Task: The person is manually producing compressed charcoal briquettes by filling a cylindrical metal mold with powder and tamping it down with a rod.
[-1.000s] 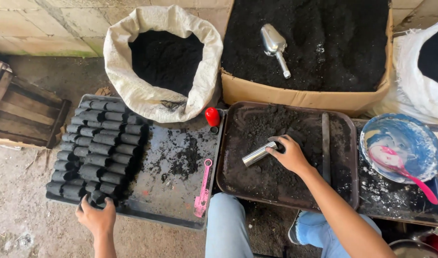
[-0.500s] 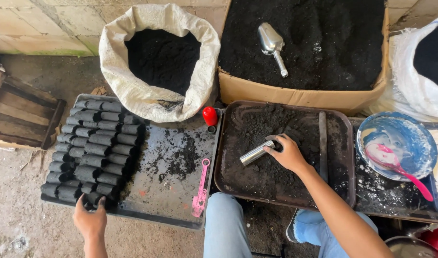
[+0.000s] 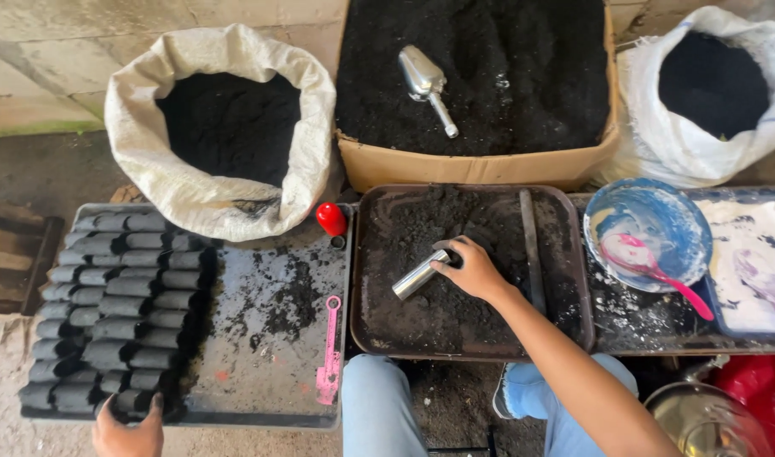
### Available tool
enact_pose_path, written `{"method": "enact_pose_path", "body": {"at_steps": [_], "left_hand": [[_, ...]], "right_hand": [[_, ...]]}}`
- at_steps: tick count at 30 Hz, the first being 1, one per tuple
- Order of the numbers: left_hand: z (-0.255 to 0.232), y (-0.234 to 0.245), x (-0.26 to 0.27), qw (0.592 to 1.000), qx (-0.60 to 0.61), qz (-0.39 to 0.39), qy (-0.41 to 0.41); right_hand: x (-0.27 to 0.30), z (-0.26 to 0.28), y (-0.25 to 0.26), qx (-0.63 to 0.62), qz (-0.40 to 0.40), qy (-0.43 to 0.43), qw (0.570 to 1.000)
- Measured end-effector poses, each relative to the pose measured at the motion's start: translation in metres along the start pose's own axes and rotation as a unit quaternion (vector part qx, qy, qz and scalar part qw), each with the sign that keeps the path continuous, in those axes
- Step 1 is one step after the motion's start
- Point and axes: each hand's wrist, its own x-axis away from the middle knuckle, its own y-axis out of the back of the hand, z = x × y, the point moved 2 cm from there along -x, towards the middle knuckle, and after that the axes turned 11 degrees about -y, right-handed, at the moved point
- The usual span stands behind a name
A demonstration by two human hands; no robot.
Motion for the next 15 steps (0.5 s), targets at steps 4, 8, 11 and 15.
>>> {"method": "enact_pose_path", "body": {"at_steps": [4,8,11,15], "left_hand": [[-0.019,0.016,-0.010,0.995,0.091,-0.032,-0.019],[-0.026,0.021,-0.015,0.987,0.114,0.068,0.086],[-0.027,0.021,-0.017,0.988,0.108,0.068,0.090],[-0.023,0.013,-0.030,0.963,0.141,0.129,0.190]], "right_hand": [[-0.001,-0.002,0.001,-0.001,-0.001,0.000,1.000],[0.000,-0.002,0.001,-0.003,0.004,-0.001,1.000],[-0.001,-0.001,0.001,-0.001,0.008,-0.003,1.000],[0.001,-0.001,0.002,0.002,0.012,-0.006,1.000]]}}
